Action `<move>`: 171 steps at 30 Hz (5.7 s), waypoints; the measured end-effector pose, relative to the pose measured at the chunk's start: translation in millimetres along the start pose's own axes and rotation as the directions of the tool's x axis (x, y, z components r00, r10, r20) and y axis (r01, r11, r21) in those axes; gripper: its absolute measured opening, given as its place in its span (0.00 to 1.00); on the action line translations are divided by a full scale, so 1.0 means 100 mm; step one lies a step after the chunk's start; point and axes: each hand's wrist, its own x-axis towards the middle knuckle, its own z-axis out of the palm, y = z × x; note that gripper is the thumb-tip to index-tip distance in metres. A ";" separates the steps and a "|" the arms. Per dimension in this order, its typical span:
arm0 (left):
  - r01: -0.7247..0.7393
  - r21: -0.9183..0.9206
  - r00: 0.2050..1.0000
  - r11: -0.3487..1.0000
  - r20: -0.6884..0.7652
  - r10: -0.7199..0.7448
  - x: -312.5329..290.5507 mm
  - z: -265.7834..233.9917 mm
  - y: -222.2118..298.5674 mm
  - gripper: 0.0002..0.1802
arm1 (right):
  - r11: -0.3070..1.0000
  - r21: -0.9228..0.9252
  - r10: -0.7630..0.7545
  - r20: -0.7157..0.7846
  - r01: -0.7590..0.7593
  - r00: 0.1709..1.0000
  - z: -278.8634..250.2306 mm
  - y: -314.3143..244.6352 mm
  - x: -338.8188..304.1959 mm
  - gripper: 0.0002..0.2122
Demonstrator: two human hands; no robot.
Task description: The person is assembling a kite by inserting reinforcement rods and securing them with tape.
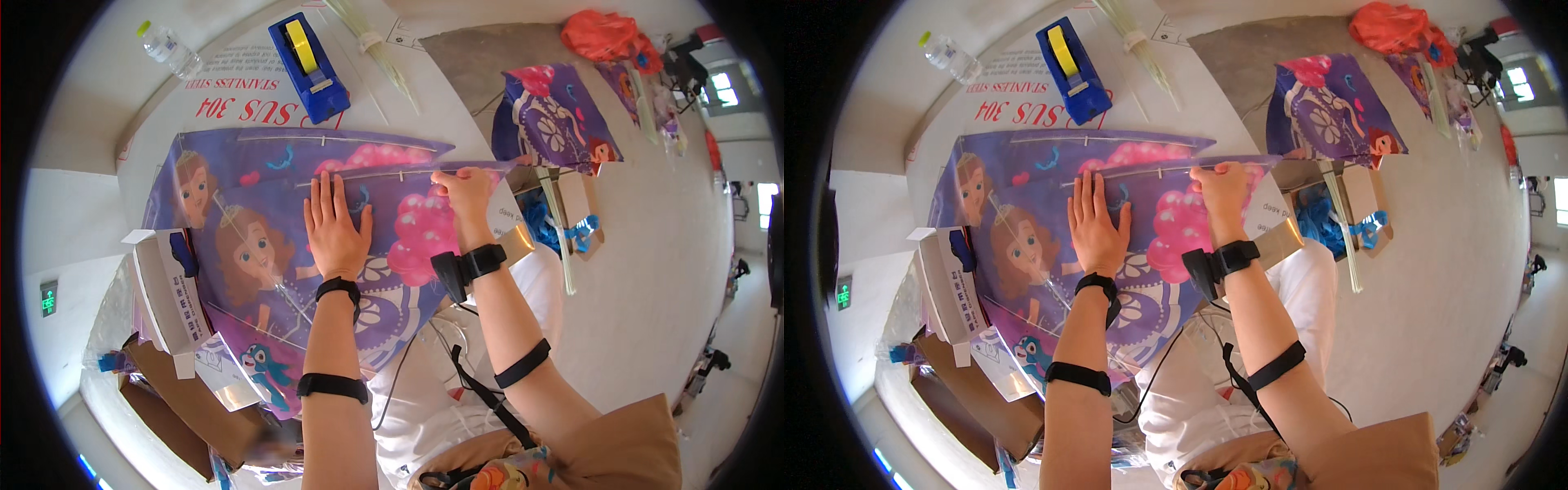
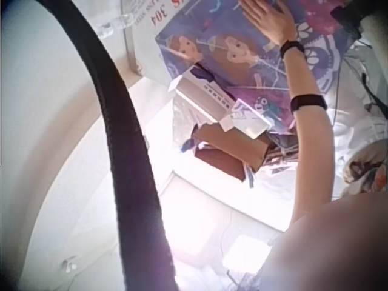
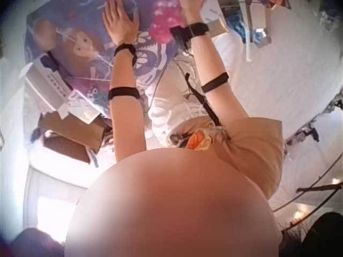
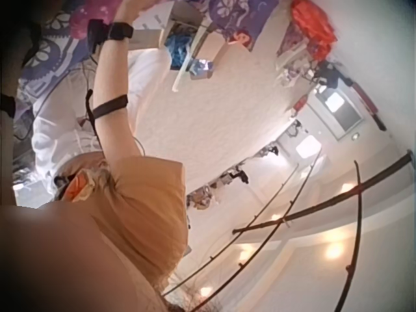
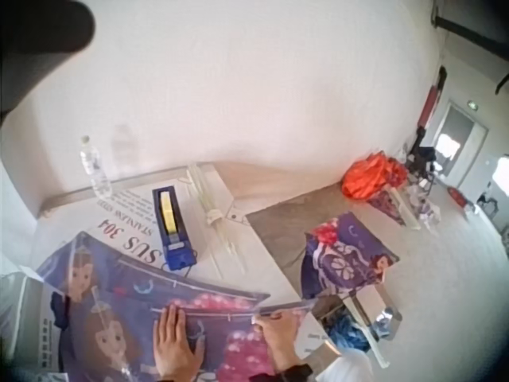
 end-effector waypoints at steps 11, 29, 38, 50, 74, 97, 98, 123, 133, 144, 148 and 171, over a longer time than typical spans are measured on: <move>-0.008 0.006 1.000 1.000 -0.027 0.009 -0.02 0.02 -0.02 0.35 | 0.997 0.038 0.073 -0.030 -0.071 0.997 0.13 -0.11 0.04 0.08; -0.002 0.007 1.000 1.000 -0.021 0.002 -0.05 0.01 -0.07 0.34 | 0.880 -0.369 0.336 0.042 -0.298 0.941 0.12 -0.44 0.14 0.16; -0.019 0.004 0.999 1.000 -0.045 0.019 -0.04 0.03 -0.05 0.34 | 0.907 -0.112 0.419 0.165 -0.405 0.893 -0.08 -0.35 0.19 0.14; -0.026 0.021 0.999 0.999 -0.042 0.027 -0.01 0.03 -0.01 0.34 | 0.951 -0.218 0.249 0.116 -0.220 0.961 -0.03 -0.17 0.26 0.09; 0.022 0.015 0.999 1.000 -0.047 -0.021 -0.02 -0.03 -0.04 0.34 | 0.650 -0.698 -0.068 0.340 0.300 0.938 -0.13 -0.42 0.05 0.13; 0.070 -0.110 0.998 0.991 0.002 -0.070 0.01 -0.09 0.00 0.34 | 0.992 0.019 -0.122 0.458 0.127 0.880 1.81 -1.58 0.29 0.09; 0.069 -0.112 0.998 0.991 -0.001 -0.069 0.01 -0.09 0.00 0.34 | 0.992 0.020 -0.123 0.458 0.128 0.881 1.81 -1.55 0.30 0.09; 0.075 -0.087 0.997 0.993 0.041 -0.071 -0.10 0.00 -0.05 0.36 | 0.962 0.274 -0.148 0.505 0.005 0.851 1.04 -0.44 -0.35 0.09; 0.035 -0.051 0.999 0.998 -0.007 -0.035 0.01 0.01 -0.01 0.36 | 0.991 0.128 -0.055 0.261 0.021 0.964 0.44 0.07 -0.62 0.18; -0.005 -0.048 1.000 0.999 0.003 0.005 0.03 -0.06 0.00 0.37 | 0.911 0.411 -0.052 0.202 -0.036 0.978 0.79 0.07 -0.86 0.14; 0.009 -0.149 0.998 0.989 0.056 0.000 0.01 -0.10 -0.01 0.40 | 0.922 0.369 -0.039 0.384 -0.114 0.923 0.56 0.20 -1.08 0.11; -0.178 -0.396 0.952 0.901 0.162 0.260 0.33 -0.27 -0.07 0.23 | 0.755 0.468 0.153 0.556 -0.460 0.817 0.41 0.00 -0.62 0.06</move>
